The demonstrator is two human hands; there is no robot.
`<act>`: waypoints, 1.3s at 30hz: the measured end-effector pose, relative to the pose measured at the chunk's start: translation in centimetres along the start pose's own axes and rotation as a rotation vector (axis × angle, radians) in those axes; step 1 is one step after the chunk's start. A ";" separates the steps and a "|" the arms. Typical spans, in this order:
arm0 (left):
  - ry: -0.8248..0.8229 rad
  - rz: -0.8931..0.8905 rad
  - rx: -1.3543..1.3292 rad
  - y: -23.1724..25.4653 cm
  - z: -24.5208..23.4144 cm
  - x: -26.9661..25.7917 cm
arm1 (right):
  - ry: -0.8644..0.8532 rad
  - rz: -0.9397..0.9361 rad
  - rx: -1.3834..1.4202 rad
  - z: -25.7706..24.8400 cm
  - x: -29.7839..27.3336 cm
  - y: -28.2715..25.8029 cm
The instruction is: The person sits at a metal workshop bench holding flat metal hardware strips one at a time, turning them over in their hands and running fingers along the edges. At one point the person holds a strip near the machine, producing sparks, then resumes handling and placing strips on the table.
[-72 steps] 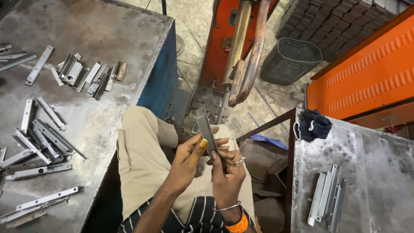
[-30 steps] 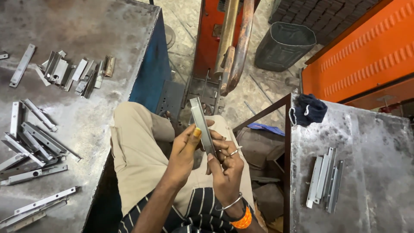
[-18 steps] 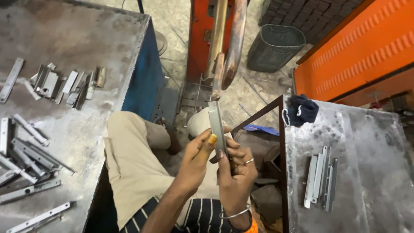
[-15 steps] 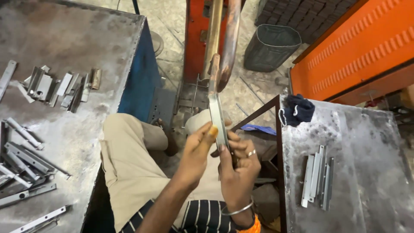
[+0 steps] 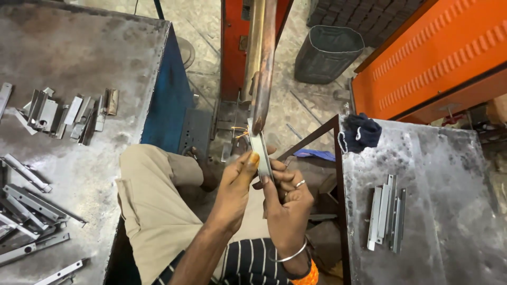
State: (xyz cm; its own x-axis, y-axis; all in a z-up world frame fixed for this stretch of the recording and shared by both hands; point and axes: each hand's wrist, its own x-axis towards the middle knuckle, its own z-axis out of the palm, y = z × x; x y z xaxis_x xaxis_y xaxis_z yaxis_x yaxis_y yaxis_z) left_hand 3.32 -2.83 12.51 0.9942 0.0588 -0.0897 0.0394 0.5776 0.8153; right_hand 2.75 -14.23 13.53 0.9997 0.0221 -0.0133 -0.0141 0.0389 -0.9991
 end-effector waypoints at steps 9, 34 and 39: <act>0.061 0.000 -0.040 0.1 0.2 0.6 | -0.198 -0.114 -0.143 -0.9 0.3 -1.1; 0.333 0.503 0.964 1.9 1.9 -2.4 | -0.230 -0.126 -0.109 1.5 4.4 -1.4; 0.374 0.472 1.110 0.2 1.5 -4.4 | -0.229 -0.083 -0.153 0.3 1.5 -0.3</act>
State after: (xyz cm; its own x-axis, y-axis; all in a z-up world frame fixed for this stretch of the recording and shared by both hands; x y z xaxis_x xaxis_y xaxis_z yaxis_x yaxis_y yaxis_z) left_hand -0.85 -4.22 13.93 0.8525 0.4037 0.3321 -0.0675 -0.5450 0.8357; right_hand 4.26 -13.91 13.85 0.9662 0.2505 0.0605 0.0881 -0.1007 -0.9910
